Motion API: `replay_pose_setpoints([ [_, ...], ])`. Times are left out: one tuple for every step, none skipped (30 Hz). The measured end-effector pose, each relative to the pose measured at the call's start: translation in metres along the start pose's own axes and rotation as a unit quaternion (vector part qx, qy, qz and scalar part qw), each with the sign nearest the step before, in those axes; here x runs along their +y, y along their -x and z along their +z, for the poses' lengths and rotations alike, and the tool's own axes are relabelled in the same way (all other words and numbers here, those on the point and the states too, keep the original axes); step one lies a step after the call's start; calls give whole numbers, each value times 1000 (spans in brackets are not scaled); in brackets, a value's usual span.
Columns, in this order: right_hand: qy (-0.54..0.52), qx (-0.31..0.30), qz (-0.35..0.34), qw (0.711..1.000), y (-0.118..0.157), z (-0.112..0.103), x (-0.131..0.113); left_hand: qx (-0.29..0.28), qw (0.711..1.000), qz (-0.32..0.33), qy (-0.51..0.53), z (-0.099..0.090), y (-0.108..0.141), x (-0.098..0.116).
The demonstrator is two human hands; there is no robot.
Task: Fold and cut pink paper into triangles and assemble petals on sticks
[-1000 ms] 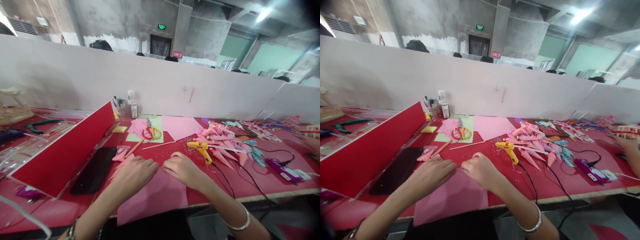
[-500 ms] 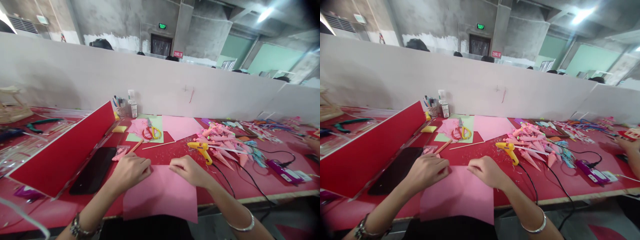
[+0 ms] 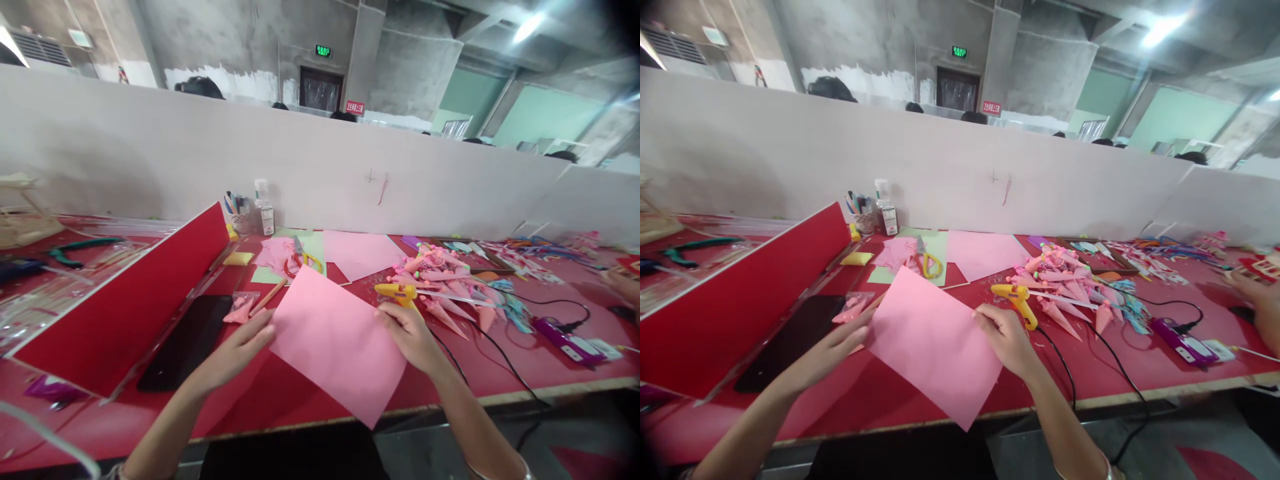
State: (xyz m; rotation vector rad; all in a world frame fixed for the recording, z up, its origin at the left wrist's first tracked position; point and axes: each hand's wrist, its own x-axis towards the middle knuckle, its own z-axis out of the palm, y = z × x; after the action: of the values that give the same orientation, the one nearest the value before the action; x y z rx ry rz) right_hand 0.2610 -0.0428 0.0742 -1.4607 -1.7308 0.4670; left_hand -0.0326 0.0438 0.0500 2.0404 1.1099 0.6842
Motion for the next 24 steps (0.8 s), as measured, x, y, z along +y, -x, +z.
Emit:
replay_pose_setpoints([
  [-2, 5, 5, 1000, 0, 3, 3, -21, 998, -18, 64, 3, 3, 1],
  [-1, 6, 10, 1000, -1, 6, 6, -42, 992, -33, 112, 5, 5, 3],
  [3, 5, 13, 1000, -2, 9, 9, -63, 987, -42, 144, 6, 6, 4],
  [11, 7, 14, 1000, -2, 12, 11, -81, 982, -47, 162, 6, 7, 7],
  [24, 23, 12, 999, -2, 14, 13, -88, 981, -52, 167, 5, 8, 9],
  [44, 60, 6, 997, -2, 18, 14, -81, 981, -57, 166, 5, 7, 12],
  [69, 112, -6, 991, -2, 21, 13, -62, 983, -62, 163, 5, 7, 16],
  [92, 167, -23, 981, 0, 26, 9, -36, 984, -69, 163, 5, 7, 20],
  [110, 215, -45, 969, 2, 32, 4, -12, 983, -76, 166, 7, 6, 25],
  [115, 230, -72, 964, 4, 38, -4, 6, 982, -81, 172, 9, 5, 30],
  [99, 198, -104, 970, 7, 45, -13, 12, 981, -84, 177, 13, 5, 35],
  [72, 141, -132, 979, 10, 52, -23, 13, 980, -81, 179, 17, 5, 40],
  [43, 89, -141, 985, 12, 59, -33, 13, 981, -76, 178, 21, 5, 44],
  [20, 48, -146, 988, 13, 65, -42, 15, 982, -66, 174, 25, 5, 48],
  [3, 21, -147, 989, 14, 70, -49, 27, 984, -54, 167, 28, 6, 49],
  [-11, 18, -141, 990, 13, 73, -55, 35, 985, -38, 162, 30, 6, 50],
  [-24, 20, -136, 990, 13, 76, -59, 34, 987, -14, 160, 31, 7, 50],
  [-38, 29, -129, 990, 12, 77, -61, 22, 987, 18, 160, 30, 7, 49],
  [-51, 40, -122, 990, 10, 76, -61, -2, 985, 57, 164, 29, 7, 49],
  [-64, 45, -115, 990, 10, 76, -61, -30, 980, 97, 173, 28, 7, 48],
  [-74, 44, -106, 991, 9, 74, -61, -54, 972, 134, 183, 26, 6, 49],
  [-82, 36, -95, 991, 9, 73, -60, -69, 965, 164, 195, 25, 5, 50],
  [-86, 25, -85, 992, 9, 71, -60, -77, 958, 183, 208, 25, 4, 51],
  [-88, 12, -76, 993, 9, 70, -60, -82, 953, 192, 219, 25, 3, 53],
])
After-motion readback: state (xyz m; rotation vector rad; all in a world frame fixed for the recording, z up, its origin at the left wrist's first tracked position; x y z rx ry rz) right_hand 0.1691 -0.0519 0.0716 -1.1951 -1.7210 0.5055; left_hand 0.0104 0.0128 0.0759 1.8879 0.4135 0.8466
